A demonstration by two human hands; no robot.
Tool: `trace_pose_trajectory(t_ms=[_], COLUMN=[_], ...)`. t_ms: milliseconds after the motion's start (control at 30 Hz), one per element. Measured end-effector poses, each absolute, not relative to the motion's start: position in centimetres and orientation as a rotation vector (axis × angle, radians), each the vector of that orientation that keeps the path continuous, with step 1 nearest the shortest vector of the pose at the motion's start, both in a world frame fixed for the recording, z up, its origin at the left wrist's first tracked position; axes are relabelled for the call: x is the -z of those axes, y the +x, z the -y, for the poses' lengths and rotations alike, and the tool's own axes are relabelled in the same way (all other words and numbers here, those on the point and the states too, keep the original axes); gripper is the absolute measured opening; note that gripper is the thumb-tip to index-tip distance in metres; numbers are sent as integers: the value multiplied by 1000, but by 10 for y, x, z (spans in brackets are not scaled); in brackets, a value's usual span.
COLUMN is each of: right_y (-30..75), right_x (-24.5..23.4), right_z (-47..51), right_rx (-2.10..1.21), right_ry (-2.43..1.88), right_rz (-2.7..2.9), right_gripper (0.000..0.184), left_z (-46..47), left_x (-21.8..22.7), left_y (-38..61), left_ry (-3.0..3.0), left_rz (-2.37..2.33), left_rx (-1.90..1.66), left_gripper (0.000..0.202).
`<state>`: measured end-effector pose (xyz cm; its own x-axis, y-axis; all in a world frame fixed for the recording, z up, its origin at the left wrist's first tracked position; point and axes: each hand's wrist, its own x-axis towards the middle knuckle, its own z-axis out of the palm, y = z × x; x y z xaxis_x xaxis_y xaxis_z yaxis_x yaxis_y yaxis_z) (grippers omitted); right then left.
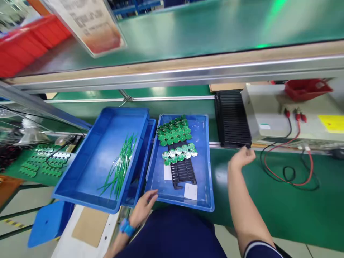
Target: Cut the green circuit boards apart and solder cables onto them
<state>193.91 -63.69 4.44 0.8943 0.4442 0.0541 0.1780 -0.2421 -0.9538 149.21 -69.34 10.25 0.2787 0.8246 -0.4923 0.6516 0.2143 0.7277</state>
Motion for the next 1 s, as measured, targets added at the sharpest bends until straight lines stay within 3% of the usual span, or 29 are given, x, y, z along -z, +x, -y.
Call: trace_pose_trajectory(t_ms=[167,300,367,633,1000], right_y=[1833,1783,1775,1779,1786], right_x=[-23,-20,-20,-28,-30], right_z=[608,567,551,537,511], right_rx=[-589,-728,-727,-773,-907], right_ry=[-1813,-1721,-1752,-1912,-1887], right_rz=[1435,2052,2233,2579,2707], right_gripper=[45,77,82,32,32], left_z=[629,578,550,460,463], left_x=[-108,-109,-102,-38,-20], left_y=[1513,1521,1530,1584,1604], left_ry=[1836,1872,1867,1789,1804], left_rz=[-1367,-1426,-1477,-1709,-1900], left_rx=[-74,-70,-97,-317,-391], left_gripper=[36,35,34,39,66])
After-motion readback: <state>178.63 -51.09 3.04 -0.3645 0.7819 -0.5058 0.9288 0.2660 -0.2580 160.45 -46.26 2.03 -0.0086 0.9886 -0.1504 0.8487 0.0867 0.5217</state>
